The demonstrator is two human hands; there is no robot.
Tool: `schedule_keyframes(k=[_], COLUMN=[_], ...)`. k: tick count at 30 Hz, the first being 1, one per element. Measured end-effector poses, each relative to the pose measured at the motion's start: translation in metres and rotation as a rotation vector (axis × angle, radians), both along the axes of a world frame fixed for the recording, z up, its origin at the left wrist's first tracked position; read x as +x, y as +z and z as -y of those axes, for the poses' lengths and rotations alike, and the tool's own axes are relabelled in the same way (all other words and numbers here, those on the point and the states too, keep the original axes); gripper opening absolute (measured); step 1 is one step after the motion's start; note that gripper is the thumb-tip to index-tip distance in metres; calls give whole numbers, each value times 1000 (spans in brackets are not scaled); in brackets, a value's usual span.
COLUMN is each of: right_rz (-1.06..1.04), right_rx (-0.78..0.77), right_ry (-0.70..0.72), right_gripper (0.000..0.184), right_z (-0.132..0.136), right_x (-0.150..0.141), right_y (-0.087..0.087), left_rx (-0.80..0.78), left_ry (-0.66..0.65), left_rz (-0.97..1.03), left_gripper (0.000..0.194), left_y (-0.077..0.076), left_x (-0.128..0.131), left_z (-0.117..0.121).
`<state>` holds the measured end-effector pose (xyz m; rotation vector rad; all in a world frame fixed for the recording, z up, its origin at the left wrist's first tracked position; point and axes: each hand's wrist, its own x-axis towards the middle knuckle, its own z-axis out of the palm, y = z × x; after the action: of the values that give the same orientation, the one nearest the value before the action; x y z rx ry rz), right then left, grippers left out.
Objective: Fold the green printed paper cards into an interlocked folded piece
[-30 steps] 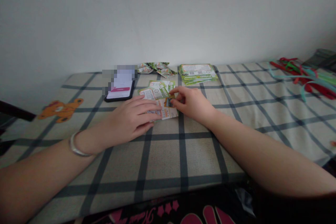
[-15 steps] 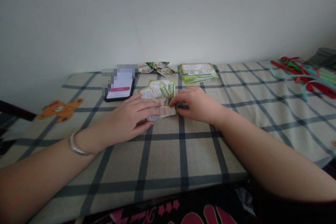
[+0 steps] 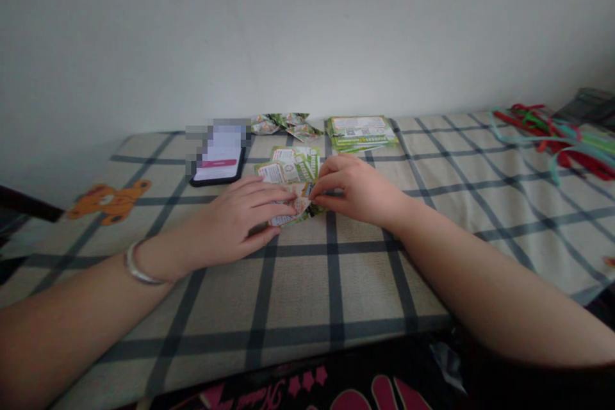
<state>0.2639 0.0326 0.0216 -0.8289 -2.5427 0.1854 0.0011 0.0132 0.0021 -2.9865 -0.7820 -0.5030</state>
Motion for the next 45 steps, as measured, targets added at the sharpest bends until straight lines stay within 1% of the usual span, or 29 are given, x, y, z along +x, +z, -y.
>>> schedule_keyframes(k=[4, 7, 11, 17, 21, 26, 34, 40, 43, 45], right_rz=[-2, -8, -22, 2, -1, -11, -23, -62, -70, -72], right_rx=[-44, -82, -57, -19, -27, -48, -60, -125, -140, -147], right_ry=[13, -3, -53, -28, -71, -153, -192, -223, -209, -194], right_gripper=[11, 9, 10, 11, 10, 9, 9, 7, 8, 9], right_z=[0, 0, -2, -1, 1, -1, -4, -6, -8, -9], right_x=[-3, -6, -8, -13, -16, -20, -27, -27, -26, -25], right_y=[-1, -4, -8, -9, -11, -17, -22, -24, -25, -25], left_rx=[15, 23, 11, 2, 11, -6, -26, -41, -36, -31], left_ry=[-39, -61, -49, -71, -70, -65, -95, -80, -38, -34], left_rz=[-9, -21, -44, -18, -15, -18, 14, 22, 38, 35], left_gripper=[26, 28, 27, 26, 27, 26, 24, 25, 30, 34], left_y=[1, 1, 0, 0, 0, -2, 0, -1, -1, -1], left_x=[-2, -3, -3, -2, -3, -3, -3, -2, -3, -3], left_z=[-1, -1, -1, -1, -2, -3, -4, -2, -2, -1])
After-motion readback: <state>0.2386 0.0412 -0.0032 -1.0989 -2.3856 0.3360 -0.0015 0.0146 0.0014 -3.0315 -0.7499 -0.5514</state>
